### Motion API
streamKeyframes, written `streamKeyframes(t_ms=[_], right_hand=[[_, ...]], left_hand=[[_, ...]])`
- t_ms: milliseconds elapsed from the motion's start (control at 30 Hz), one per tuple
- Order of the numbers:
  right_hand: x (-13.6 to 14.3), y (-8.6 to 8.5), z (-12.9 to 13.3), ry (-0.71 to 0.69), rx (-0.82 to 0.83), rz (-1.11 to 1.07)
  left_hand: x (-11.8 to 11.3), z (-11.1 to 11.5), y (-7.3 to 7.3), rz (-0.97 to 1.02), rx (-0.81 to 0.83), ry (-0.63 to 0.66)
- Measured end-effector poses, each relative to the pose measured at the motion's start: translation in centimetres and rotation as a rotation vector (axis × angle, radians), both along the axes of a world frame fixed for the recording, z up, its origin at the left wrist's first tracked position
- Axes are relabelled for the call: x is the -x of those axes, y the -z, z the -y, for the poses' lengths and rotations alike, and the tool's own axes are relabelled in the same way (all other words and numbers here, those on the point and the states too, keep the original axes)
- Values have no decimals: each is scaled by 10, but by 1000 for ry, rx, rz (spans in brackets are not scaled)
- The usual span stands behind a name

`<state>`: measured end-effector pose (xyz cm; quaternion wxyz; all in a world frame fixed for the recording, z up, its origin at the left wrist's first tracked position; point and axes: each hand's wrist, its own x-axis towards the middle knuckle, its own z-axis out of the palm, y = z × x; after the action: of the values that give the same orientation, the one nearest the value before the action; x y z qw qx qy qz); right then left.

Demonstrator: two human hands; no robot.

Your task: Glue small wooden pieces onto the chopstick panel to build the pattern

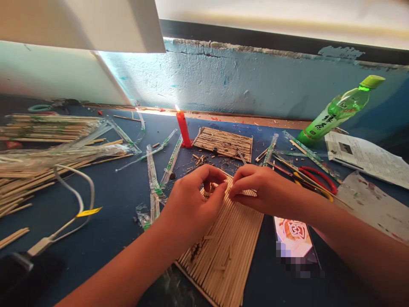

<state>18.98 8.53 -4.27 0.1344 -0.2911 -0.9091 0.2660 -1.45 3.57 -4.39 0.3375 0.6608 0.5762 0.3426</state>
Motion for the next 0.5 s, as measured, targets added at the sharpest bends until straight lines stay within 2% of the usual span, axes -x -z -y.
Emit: streamKeyframes(t_ms=[333, 500], right_hand=[[2, -4, 2, -18, -18, 38], [-2, -4, 0, -31, -11, 7]], left_hand=[[-1, 0, 1, 9, -16, 7], [2, 0, 3, -107, -72, 18]])
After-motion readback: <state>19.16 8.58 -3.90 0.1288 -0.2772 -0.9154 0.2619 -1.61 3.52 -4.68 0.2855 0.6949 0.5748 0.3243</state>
